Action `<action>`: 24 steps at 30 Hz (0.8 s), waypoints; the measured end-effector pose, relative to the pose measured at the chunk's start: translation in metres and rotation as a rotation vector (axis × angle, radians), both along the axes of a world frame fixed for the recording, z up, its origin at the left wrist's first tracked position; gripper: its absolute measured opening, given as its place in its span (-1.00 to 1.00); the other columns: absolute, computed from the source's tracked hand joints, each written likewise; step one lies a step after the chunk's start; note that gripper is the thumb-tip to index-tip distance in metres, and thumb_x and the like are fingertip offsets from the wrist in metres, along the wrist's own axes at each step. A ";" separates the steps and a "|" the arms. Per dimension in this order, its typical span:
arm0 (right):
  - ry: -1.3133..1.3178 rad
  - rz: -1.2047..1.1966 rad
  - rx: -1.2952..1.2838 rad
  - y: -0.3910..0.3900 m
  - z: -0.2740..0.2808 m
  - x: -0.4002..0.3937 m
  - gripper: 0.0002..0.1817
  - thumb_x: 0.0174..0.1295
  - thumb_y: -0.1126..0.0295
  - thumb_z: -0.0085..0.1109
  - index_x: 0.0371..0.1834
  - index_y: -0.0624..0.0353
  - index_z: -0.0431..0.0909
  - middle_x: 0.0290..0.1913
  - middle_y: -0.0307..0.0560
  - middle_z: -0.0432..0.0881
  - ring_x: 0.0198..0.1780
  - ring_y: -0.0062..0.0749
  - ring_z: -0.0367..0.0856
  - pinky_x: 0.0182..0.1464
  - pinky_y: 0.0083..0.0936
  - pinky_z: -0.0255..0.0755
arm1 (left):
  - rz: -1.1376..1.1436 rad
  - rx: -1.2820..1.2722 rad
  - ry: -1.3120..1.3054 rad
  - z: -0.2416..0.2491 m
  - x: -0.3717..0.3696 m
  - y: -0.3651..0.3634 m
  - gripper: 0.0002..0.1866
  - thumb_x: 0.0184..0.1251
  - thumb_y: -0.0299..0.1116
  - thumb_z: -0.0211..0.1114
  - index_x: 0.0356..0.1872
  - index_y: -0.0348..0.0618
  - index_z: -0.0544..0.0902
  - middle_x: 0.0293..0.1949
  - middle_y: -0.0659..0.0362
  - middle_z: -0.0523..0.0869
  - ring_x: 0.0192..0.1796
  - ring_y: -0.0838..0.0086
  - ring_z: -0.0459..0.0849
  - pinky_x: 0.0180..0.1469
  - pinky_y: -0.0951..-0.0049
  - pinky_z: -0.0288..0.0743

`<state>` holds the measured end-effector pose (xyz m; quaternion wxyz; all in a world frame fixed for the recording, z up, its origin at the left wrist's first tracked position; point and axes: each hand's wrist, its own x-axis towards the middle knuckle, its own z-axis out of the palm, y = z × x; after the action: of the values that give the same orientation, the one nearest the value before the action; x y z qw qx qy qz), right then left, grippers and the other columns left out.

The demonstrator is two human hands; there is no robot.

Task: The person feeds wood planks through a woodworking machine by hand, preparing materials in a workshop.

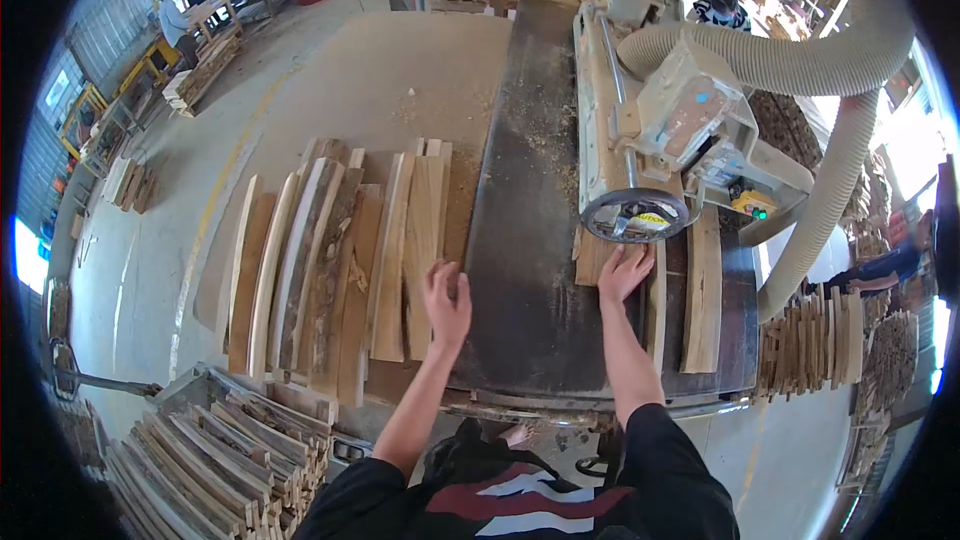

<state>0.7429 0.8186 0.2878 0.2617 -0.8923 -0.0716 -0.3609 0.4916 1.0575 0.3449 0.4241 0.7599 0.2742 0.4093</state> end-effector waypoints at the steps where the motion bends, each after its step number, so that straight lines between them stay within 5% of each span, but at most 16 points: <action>1: 0.011 0.035 -0.022 -0.003 0.001 0.002 -0.53 0.46 0.28 0.11 0.27 0.41 0.41 0.38 0.41 0.38 0.44 0.31 0.29 0.43 0.15 0.20 | 0.053 0.118 0.089 -0.002 -0.012 0.024 -0.67 0.44 -0.35 0.36 0.14 -0.24 0.63 0.24 -0.18 0.53 0.32 -0.06 0.48 0.36 0.01 0.38; 5: -0.020 0.216 -0.173 -0.025 0.005 -0.044 -0.57 0.40 0.40 0.18 0.30 0.27 0.45 0.41 0.28 0.38 0.44 0.25 0.31 0.43 0.10 0.24 | 0.157 0.330 0.419 -0.013 -0.053 0.106 -0.42 0.33 -0.09 0.43 0.25 -0.22 0.57 0.37 -0.21 0.45 0.38 -0.20 0.39 0.41 -0.14 0.30; 10: 0.088 0.350 -0.124 -0.059 0.030 -0.086 -0.56 0.41 0.39 0.18 0.33 0.19 0.44 0.43 0.27 0.37 0.44 0.26 0.33 0.43 0.13 0.25 | 0.059 0.192 0.627 -0.035 -0.071 0.147 -0.34 0.33 0.05 0.39 0.27 -0.25 0.58 0.48 -0.23 0.33 0.47 -0.23 0.30 0.48 -0.27 0.16; 12: 0.091 0.206 -0.208 -0.080 0.051 -0.089 -0.51 0.40 0.42 0.19 0.38 0.20 0.38 0.42 0.29 0.36 0.43 0.28 0.32 0.42 0.15 0.25 | 0.096 0.203 0.656 -0.035 -0.068 0.147 -0.33 0.36 0.06 0.36 0.30 -0.26 0.57 0.50 -0.20 0.30 0.49 -0.22 0.28 0.49 -0.27 0.14; 14: 0.065 0.162 -0.175 -0.102 0.059 -0.093 -0.44 0.44 0.31 0.19 0.45 0.18 0.32 0.41 0.31 0.35 0.43 0.29 0.31 0.40 0.16 0.25 | 0.076 0.173 0.630 -0.034 -0.070 0.148 -0.33 0.37 0.06 0.35 0.31 -0.26 0.57 0.51 -0.19 0.29 0.50 -0.22 0.26 0.49 -0.27 0.13; 17: 0.214 -0.203 -0.164 -0.126 0.046 -0.105 -0.36 0.50 0.06 0.12 0.49 0.19 0.27 0.44 0.31 0.31 0.43 0.31 0.30 0.41 0.13 0.24 | 0.061 0.140 0.639 -0.032 -0.071 0.147 -0.33 0.38 0.06 0.34 0.32 -0.27 0.56 0.52 -0.17 0.27 0.52 -0.20 0.21 0.50 -0.27 0.11; 24: 0.435 -0.363 0.047 -0.124 0.045 -0.105 -0.28 0.53 -0.11 0.01 0.52 0.21 0.25 0.46 0.32 0.30 0.46 0.23 0.30 0.43 0.11 0.26 | 0.018 0.022 0.541 -0.032 -0.070 0.149 -0.30 0.34 0.01 0.41 0.34 -0.31 0.55 0.54 -0.10 0.22 0.55 -0.18 0.12 0.52 -0.24 0.09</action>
<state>0.6381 0.6947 0.3325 0.2224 -0.9407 0.1555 -0.2035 0.4217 1.2070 0.3133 0.3236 0.8437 0.3796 0.1982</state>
